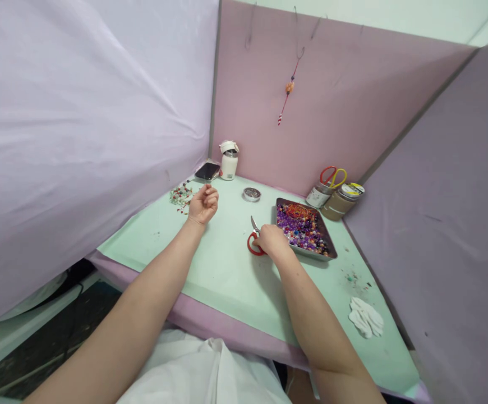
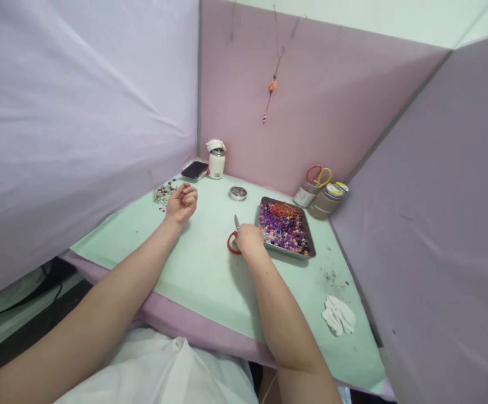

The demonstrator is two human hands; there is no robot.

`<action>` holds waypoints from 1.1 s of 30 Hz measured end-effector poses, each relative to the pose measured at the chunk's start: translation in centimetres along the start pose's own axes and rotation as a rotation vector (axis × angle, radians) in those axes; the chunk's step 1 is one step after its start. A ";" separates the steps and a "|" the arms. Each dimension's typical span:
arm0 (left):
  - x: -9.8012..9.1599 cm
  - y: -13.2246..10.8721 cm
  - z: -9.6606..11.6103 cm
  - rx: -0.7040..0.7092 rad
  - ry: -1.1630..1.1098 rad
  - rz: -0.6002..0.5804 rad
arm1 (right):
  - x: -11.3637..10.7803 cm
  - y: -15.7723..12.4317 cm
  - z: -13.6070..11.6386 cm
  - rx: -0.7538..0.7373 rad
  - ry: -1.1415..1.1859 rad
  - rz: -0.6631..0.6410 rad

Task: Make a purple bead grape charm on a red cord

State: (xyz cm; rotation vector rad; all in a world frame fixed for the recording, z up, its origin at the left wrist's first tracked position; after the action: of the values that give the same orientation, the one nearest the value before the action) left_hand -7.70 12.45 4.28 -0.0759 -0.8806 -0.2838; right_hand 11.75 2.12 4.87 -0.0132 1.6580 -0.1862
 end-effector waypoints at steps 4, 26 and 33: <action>-0.7 0.0 1.0 0.054 -0.054 0.013 | 0.1 -0.1 0.0 0.005 0.016 0.020; 2.0 -1.0 -5.5 -0.391 0.036 -0.215 | 2.2 0.8 -2.1 -0.225 1.095 -0.121; 0.9 -0.2 -6.1 -0.272 0.184 -0.106 | 2.8 1.5 -1.9 -0.215 1.250 0.068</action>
State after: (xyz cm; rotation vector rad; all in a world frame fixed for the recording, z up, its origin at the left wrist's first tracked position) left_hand -2.61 10.93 1.09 -0.2524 -0.6605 -0.5007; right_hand 9.71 3.49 2.08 -0.0024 2.9138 0.0742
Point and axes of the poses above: each hand's wrist, its own y-axis towards the middle knuckle, its own x-axis out of the palm, z = x × y, the point moved 1 cm from there along y, towards the middle knuckle, and after that the axes turned 4 degrees about -x, right-handed, at the moved point
